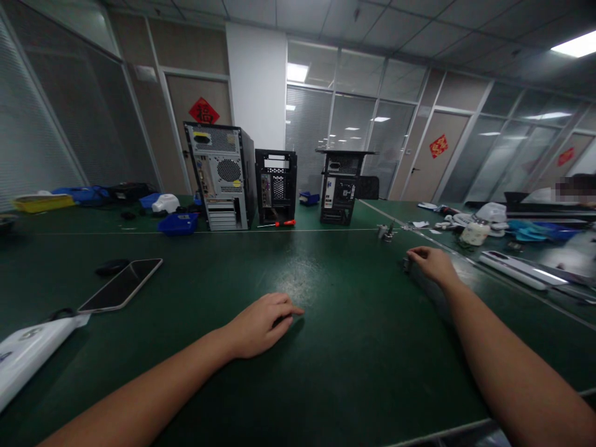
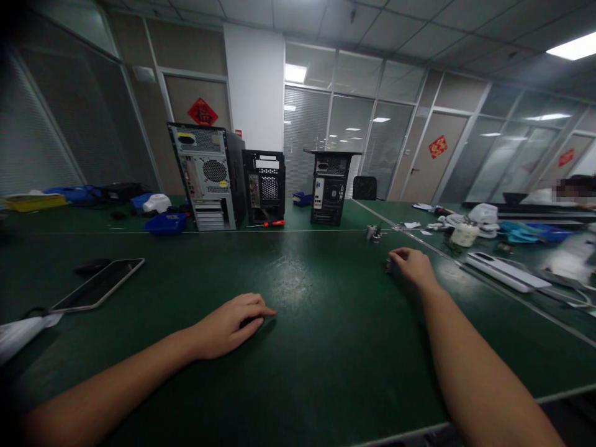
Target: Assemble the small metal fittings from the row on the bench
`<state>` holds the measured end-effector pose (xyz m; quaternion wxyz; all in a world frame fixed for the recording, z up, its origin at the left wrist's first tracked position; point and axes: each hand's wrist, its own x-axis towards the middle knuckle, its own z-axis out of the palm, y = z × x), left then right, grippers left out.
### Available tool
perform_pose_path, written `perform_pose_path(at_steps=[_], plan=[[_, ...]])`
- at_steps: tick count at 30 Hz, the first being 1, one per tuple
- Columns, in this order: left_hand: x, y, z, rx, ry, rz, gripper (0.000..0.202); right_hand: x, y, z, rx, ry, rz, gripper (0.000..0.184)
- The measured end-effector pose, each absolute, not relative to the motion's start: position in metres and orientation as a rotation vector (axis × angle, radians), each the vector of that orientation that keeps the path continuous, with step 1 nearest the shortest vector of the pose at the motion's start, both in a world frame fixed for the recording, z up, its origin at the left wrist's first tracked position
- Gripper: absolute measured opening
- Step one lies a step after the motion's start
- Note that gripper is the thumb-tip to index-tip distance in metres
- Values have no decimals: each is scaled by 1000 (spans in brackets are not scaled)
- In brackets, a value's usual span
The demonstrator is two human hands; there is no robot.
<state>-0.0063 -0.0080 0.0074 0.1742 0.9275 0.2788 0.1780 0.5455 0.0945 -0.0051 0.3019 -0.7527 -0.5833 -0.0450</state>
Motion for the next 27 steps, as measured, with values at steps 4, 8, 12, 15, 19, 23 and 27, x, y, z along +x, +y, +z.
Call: perform_pose_path(at_steps=[4,8,12,15,19,23,27], plan=[[-6,-10,9,2622,803,493,33,547,95,-7,-1993,-1522,-106,40],[-6,-9,9,2625,802,492,33,548,96,-9,-2053,-1486,-37,41],[-6,-8,9,2626,805,495,33,547,98,-11,-2030,-1460,101,41],[-6,-9,11,2626,797,497,33,546,98,-11,-2033,-1443,139,39],[-6,-11,11,2621,794,497,33,545,98,-10,-2061,-1463,67,38],[-6,-10,10,2632,792,491,33,544,97,-11,-2036,-1510,29,43],[-6,-10,10,2631,803,483,33,546,97,-14,-2007,-1540,95,50]])
